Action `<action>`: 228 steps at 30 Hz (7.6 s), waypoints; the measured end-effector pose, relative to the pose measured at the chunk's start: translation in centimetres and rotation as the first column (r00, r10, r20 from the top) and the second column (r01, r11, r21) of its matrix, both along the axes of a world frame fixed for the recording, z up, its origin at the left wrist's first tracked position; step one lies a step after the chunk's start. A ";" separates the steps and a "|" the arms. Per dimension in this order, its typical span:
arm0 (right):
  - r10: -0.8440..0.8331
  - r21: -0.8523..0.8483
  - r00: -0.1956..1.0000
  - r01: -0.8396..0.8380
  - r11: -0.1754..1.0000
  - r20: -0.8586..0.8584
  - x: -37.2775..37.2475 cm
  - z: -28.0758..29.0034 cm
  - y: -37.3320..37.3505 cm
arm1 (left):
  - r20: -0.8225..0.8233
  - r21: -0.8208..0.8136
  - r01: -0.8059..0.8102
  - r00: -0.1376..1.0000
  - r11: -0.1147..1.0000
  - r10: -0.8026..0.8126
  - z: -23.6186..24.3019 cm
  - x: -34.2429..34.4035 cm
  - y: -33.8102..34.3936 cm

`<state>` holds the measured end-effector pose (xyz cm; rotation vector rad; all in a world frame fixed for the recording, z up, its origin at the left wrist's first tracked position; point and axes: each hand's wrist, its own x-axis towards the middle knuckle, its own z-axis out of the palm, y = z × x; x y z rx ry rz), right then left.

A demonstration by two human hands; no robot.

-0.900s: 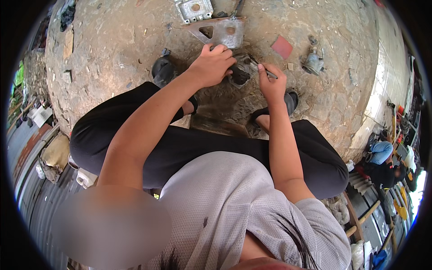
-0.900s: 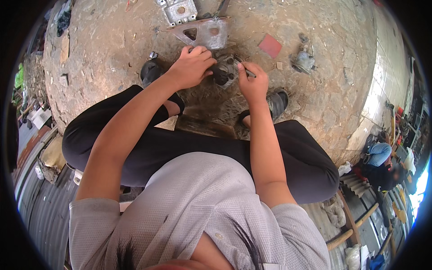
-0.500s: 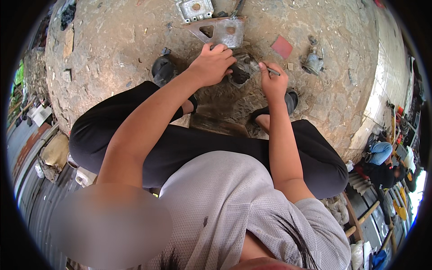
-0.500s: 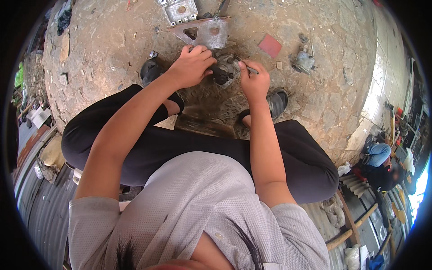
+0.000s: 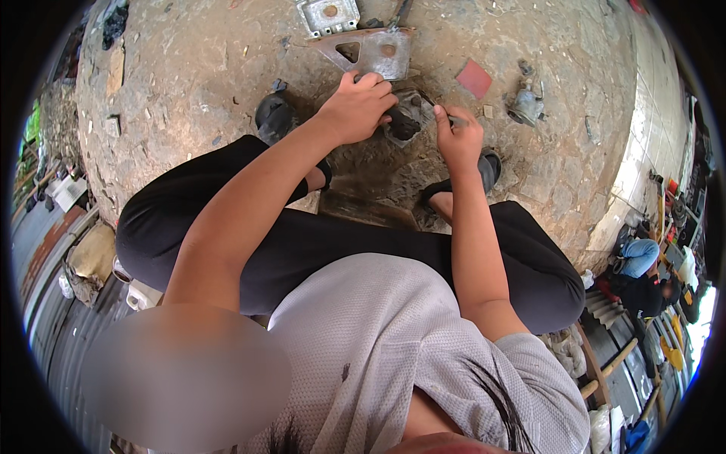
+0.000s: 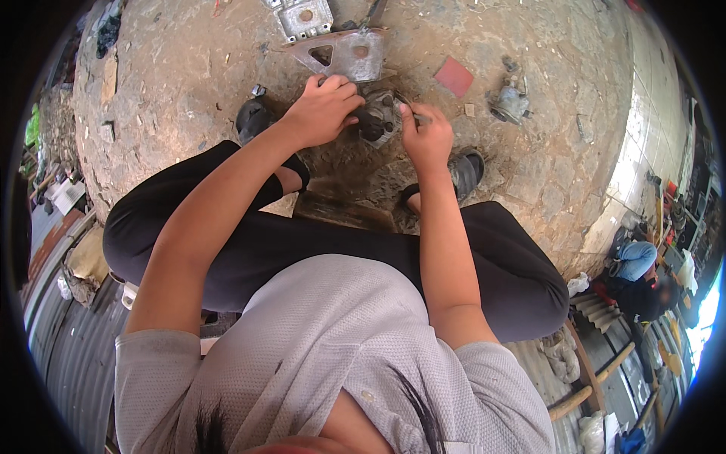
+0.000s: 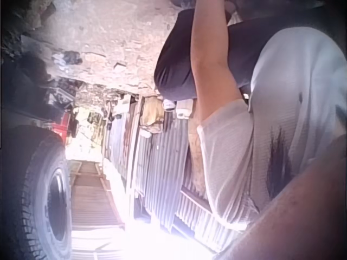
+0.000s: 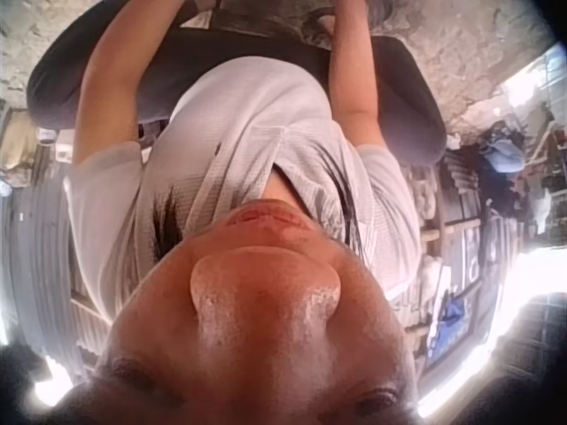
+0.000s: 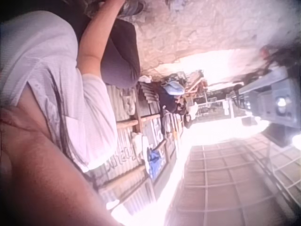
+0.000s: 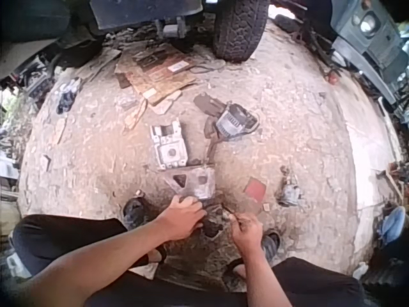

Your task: The person sits on the floor and uses a small metal tool to scrape and clean a mechanical part. They repeatedly scrape the surface and edges of the part, occasionally repositioning it with their hands.

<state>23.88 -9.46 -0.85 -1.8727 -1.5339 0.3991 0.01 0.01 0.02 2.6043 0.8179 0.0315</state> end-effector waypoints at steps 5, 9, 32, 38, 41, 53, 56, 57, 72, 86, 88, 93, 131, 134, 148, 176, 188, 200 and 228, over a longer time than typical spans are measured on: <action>0.081 0.080 0.996 -0.078 0.994 -0.045 0.1 -0.1 0.2 | 0.011 0.003 -0.001 1.000 1.000 0.001 -0.1 0.0 0.0; 0.009 -0.060 1.000 -0.007 0.998 0.026 -0.2 0.8 0.2 | 0.001 0.006 -0.001 1.000 1.000 0.001 -0.1 0.0 0.0; 0.050 -0.045 0.999 -0.051 0.998 -0.010 -0.2 1.0 0.3 | 0.009 0.010 -0.004 1.000 1.000 0.004 -0.2 0.1 0.2; 0.076 -0.041 0.996 -0.073 0.996 0.055 -0.1 0.8 0.0 | 0.000 0.001 -0.008 1.000 1.000 0.008 0.0 0.2 0.1; 0.004 0.052 0.997 0.000 0.999 -0.083 -0.8 1.4 0.6 | 0.010 0.007 -0.013 1.000 1.000 0.013 -0.3 0.2 0.1; 0.057 0.000 0.993 -0.057 0.998 0.098 -0.6 0.4 -0.1 | 0.032 0.004 -0.012 0.999 1.000 0.012 -0.3 0.0 0.0; 0.064 0.093 0.998 -0.063 0.994 -0.015 -1.0 0.9 0.4 | 0.028 -0.002 -0.010 1.000 1.000 0.010 -0.5 -0.1 -0.2; 0.039 0.022 0.999 -0.039 0.999 0.021 -0.9 1.1 0.3 | 0.024 -0.002 -0.009 1.000 1.000 0.009 -0.5 -0.1 -0.2; 0.009 -0.005 1.000 -0.009 1.000 0.000 -0.7 0.4 -0.3 | -0.031 -0.009 -0.009 0.999 1.000 0.009 0.0 0.1 -0.2; 0.021 -0.162 0.999 -0.014 0.987 0.044 -1.1 1.4 -0.4 | -0.021 0.008 -0.011 1.000 1.000 0.012 -0.3 0.0 -0.2; 0.010 -0.111 1.000 -0.009 0.994 0.012 -0.8 1.1 -0.4 | -0.024 0.008 -0.012 1.000 1.000 0.012 -0.3 0.1 -0.2; 0.043 -0.049 0.999 -0.044 0.998 -0.018 -1.0 1.1 -0.6 | -0.024 0.000 -0.010 1.000 1.000 0.010 -0.2 0.1 -0.2; 0.038 -0.186 0.995 -0.020 0.982 0.092 -0.6 1.2 -0.7 | -0.016 0.000 -0.015 1.000 1.000 0.015 -0.4 0.2 0.0; -0.001 0.046 0.998 0.003 0.999 -0.058 -1.4 1.0 -0.3 | -0.020 0.002 -0.015 1.000 1.000 0.015 -0.4 0.2 -0.1; 0.004 -0.070 1.000 -0.005 0.998 -0.008 -1.0 0.9 -0.5 | -0.011 0.008 -0.016 1.000 1.000 0.016 -0.3 0.2 -0.1; -0.042 -0.141 0.998 0.037 0.989 -0.036 -1.0 0.8 -0.6 | -0.036 0.010 -0.011 0.999 1.000 0.012 -0.2 0.3 0.0; -0.010 -0.025 0.999 0.009 1.000 -0.052 -1.2 0.8 -0.4 | -0.037 0.002 -0.016 0.999 1.000 0.016 -0.1 0.4 0.1; -0.016 0.037 0.993 0.021 0.999 -0.120 -1.2 0.6 -0.5 | -0.041 -0.003 -0.010 0.999 1.000 0.009 -0.1 0.5 0.2; 0.008 -0.120 0.995 -0.020 0.993 -0.098 -1.5 1.7 -0.4 | -0.027 0.011 -0.017 0.999 1.000 0.017 -0.1 0.4 0.1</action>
